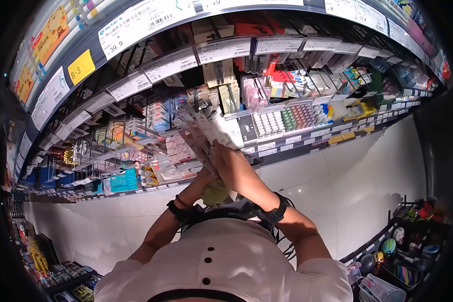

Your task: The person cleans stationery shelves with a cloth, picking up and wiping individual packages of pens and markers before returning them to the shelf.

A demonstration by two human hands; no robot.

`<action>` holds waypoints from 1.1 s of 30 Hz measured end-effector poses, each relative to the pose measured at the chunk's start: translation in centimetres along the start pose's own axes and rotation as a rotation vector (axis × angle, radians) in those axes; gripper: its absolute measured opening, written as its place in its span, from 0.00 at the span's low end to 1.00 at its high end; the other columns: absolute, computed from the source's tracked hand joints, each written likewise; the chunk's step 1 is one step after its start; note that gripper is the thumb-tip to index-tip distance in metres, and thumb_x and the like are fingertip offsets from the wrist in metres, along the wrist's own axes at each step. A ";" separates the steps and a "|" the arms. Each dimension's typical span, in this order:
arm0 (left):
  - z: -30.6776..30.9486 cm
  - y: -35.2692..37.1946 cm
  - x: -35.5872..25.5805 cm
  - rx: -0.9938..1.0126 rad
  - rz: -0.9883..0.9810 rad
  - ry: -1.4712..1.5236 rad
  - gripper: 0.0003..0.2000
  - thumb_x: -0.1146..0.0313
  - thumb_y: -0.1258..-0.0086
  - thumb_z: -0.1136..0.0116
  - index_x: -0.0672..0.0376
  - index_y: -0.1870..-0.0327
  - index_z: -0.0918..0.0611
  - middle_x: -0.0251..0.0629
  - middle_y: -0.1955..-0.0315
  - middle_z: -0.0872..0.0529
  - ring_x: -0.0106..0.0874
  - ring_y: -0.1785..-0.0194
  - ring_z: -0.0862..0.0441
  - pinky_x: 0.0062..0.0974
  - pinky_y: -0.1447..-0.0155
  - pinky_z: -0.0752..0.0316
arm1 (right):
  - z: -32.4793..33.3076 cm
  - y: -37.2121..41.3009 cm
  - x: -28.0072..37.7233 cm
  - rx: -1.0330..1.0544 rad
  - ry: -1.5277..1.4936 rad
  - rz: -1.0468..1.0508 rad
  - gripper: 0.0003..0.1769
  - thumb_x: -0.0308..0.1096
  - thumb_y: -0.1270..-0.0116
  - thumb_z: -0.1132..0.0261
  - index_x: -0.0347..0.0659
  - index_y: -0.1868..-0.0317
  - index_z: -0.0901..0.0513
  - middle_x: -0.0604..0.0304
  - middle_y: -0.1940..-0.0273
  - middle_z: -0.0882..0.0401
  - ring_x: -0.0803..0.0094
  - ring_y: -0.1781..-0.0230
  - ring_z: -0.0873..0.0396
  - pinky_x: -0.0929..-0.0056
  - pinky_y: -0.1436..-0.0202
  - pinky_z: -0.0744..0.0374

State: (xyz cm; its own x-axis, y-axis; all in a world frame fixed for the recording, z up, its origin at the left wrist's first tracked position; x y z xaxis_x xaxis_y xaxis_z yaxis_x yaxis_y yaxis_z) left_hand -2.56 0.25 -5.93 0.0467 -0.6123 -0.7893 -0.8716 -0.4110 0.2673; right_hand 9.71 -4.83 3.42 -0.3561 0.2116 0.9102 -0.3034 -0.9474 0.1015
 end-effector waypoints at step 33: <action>10.0 -18.0 6.7 0.001 0.126 -1.851 0.32 0.61 0.46 0.47 0.56 0.38 0.40 0.56 0.62 0.22 0.46 0.59 0.21 0.42 0.59 0.24 | -1.7 -10.3 -32.0 -0.216 -0.444 -0.393 0.23 0.27 0.46 0.33 0.31 0.50 0.27 0.56 0.60 0.20 0.71 0.62 0.22 0.74 0.59 0.24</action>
Point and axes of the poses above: each hand's wrist, its own y-axis away from the middle knuckle, its own z-axis out of the back of the hand, x = y × z, the point moved 2 cm from there along -y, towards the middle knuckle
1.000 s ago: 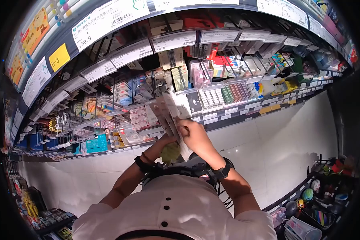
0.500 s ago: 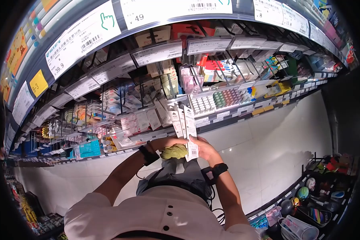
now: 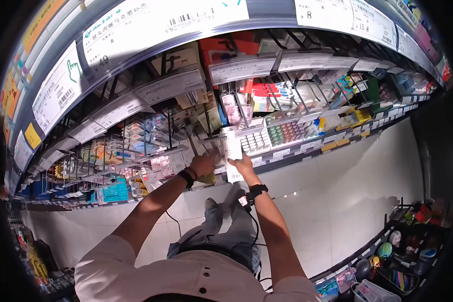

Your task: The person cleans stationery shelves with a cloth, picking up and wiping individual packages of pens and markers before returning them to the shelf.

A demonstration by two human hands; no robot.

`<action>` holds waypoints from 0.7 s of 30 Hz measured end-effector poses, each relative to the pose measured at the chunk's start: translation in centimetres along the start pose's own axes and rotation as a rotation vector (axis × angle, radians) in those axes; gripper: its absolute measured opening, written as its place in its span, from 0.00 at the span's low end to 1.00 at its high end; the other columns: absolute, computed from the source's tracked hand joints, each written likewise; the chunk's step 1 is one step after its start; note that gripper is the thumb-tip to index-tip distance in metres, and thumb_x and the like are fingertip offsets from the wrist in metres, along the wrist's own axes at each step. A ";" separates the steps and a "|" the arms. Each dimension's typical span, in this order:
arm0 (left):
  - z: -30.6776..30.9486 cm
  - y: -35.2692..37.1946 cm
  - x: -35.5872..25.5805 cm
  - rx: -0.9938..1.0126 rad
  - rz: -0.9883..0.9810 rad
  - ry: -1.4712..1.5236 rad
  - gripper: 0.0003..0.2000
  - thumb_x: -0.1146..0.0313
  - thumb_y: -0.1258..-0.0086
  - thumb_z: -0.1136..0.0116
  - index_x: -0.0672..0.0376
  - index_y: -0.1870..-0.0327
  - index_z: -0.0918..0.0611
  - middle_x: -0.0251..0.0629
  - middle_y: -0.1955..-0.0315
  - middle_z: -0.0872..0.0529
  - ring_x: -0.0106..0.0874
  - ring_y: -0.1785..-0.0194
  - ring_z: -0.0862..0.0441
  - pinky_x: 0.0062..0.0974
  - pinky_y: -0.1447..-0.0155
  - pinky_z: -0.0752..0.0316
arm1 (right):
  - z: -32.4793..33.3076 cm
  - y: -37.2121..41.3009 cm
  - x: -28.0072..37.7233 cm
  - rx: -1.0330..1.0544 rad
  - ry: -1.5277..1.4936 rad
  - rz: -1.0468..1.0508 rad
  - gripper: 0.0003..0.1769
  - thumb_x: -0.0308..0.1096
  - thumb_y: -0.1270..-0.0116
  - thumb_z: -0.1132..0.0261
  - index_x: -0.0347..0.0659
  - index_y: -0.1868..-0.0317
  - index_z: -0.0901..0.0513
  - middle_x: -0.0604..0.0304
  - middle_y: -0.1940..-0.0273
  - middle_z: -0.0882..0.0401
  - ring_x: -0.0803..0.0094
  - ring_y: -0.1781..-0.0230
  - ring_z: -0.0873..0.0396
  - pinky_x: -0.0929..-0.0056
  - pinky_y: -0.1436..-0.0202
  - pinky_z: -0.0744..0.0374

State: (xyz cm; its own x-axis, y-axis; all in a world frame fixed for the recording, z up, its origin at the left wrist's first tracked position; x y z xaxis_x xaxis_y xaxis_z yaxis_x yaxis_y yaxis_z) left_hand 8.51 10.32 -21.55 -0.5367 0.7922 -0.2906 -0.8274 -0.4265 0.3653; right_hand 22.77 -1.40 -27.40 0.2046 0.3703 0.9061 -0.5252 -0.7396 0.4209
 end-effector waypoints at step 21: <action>-2.1 0.2 2.1 -0.103 0.089 0.161 0.17 0.63 0.43 0.51 0.62 0.54 0.32 0.49 0.63 0.22 0.45 0.60 0.22 0.42 0.57 0.27 | -4.3 -4.9 1.4 -0.288 0.571 0.042 0.25 0.40 0.55 0.31 0.30 0.61 0.27 0.42 0.64 0.22 0.46 0.60 0.23 0.56 0.57 0.25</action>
Point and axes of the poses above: each hand's wrist, its own y-axis away from the middle knuckle, its own z-axis out of the back of the hand, x = y × z, the point moved 2 cm from there along -y, towards the middle knuckle
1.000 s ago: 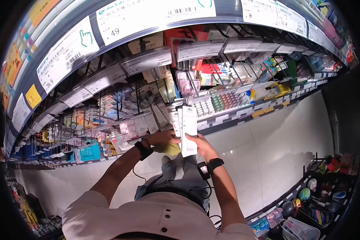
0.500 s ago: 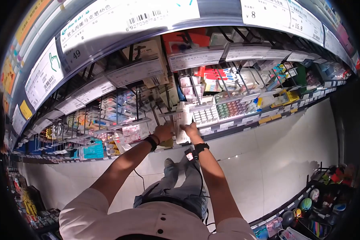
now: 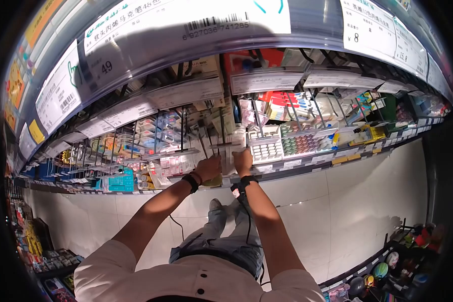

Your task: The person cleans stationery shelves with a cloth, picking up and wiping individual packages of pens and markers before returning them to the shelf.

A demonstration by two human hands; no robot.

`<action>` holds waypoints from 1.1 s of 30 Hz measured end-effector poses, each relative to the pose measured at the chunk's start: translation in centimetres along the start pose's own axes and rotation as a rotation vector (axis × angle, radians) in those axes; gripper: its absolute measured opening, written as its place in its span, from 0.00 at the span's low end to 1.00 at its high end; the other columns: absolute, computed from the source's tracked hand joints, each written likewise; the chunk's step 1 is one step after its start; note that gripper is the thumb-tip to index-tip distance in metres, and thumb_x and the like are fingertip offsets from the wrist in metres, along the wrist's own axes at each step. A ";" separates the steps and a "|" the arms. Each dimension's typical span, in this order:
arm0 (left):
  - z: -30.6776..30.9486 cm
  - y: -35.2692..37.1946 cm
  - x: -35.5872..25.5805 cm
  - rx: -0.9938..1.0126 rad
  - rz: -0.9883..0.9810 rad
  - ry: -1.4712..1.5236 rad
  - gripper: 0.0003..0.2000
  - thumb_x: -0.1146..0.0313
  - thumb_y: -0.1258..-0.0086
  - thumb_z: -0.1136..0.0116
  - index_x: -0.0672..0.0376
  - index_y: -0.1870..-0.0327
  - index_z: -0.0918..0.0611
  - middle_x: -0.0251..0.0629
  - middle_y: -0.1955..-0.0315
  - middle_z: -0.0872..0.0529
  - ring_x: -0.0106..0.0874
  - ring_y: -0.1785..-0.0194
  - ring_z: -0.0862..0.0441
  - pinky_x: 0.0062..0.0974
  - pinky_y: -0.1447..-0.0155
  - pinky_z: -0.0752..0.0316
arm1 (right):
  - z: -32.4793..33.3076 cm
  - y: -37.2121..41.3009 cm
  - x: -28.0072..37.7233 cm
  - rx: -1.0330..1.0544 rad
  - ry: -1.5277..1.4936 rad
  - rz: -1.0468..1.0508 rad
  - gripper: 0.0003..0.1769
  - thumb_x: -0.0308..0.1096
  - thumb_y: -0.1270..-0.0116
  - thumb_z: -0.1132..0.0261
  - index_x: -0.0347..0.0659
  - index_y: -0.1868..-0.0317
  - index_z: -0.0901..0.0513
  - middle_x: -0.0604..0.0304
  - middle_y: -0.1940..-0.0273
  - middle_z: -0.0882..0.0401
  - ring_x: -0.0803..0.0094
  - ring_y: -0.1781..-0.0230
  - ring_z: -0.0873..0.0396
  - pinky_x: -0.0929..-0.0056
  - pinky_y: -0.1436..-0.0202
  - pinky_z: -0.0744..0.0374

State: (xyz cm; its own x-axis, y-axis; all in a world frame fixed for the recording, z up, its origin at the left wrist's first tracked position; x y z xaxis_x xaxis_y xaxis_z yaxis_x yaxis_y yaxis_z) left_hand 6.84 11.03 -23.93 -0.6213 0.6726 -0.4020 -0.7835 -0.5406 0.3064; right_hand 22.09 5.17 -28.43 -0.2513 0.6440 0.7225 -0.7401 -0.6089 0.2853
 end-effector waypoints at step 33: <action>24.2 8.5 -8.7 -0.516 -0.205 1.733 0.14 0.62 0.32 0.50 0.62 0.52 0.27 0.35 0.53 0.24 0.23 0.53 0.26 0.23 0.46 0.32 | 23.9 21.6 15.7 0.254 -0.732 0.384 0.04 0.24 0.42 0.38 0.37 0.70 0.26 0.73 0.75 0.34 0.88 0.73 0.39 0.87 0.69 0.41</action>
Point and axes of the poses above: each hand's wrist, its own y-axis away from the middle knuckle, its own z-axis out of the back of the hand, x = y × z, the point moved 2 cm from there along -y, towards the middle knuckle
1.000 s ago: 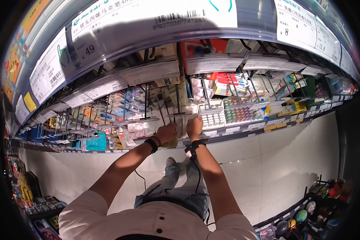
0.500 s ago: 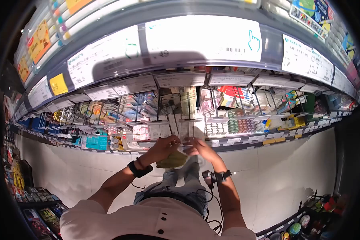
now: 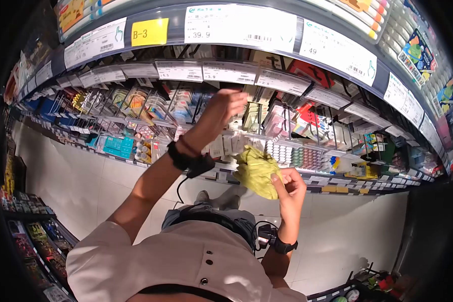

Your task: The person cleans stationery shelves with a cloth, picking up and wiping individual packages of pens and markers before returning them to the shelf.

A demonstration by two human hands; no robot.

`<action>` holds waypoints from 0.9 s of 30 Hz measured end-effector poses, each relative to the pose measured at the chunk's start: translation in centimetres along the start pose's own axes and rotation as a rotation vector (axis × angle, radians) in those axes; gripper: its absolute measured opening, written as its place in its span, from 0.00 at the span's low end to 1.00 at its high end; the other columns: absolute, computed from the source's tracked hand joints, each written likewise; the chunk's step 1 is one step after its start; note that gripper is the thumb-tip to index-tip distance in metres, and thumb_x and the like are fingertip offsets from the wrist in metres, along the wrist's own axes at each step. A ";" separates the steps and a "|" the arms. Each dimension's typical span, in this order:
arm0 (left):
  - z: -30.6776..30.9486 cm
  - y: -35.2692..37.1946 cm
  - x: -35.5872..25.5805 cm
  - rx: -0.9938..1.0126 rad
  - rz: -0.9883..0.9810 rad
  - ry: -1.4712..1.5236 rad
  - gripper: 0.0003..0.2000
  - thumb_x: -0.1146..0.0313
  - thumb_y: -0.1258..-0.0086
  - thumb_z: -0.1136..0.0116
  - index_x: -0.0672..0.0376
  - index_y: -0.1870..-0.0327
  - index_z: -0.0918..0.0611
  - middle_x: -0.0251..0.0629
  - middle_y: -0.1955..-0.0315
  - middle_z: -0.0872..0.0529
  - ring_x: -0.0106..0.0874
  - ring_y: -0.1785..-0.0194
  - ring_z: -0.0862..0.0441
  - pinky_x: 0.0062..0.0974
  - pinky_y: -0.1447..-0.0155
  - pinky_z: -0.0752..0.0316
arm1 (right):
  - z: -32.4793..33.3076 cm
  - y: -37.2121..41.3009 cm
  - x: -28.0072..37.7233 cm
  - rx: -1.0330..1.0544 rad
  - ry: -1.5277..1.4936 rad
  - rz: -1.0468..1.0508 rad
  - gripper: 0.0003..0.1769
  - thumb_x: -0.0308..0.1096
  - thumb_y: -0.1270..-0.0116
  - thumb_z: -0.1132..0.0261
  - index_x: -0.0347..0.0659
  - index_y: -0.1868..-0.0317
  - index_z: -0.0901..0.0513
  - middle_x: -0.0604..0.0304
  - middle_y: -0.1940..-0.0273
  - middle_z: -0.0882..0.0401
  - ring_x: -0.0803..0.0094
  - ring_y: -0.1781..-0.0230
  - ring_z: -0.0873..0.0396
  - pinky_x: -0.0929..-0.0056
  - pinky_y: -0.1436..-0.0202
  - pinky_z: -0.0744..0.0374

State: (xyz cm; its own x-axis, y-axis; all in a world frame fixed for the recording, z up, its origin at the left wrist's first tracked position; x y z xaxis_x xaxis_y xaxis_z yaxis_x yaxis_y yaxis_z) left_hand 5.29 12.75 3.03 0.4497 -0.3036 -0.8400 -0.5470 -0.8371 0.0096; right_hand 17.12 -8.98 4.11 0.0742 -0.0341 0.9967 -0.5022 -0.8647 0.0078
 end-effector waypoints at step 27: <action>6.4 -21.4 -2.3 -0.060 -0.817 -1.136 0.14 0.62 0.30 0.54 0.64 0.52 0.28 0.42 0.54 0.25 0.35 0.50 0.28 0.31 0.45 0.34 | 21.7 29.6 -4.4 -1.020 0.031 0.169 0.18 0.33 0.32 0.48 0.32 0.46 0.30 0.57 0.45 0.33 0.70 0.44 0.33 0.69 0.41 0.35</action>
State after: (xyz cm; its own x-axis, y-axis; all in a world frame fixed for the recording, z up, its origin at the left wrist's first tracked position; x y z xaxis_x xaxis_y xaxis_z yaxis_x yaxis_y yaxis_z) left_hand 11.38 34.27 1.29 -0.2032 0.7785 -0.5938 -0.3679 -0.6227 -0.6906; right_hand 20.63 -45.27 -1.79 -0.0799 -0.0902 0.9927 -0.9966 -0.0139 -0.0815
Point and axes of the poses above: each hand's wrist, its own y-axis away from the middle knuckle, its own z-axis out of the back of the hand, x = y × z, the point moved 2 cm from there along -y, towards the middle knuckle
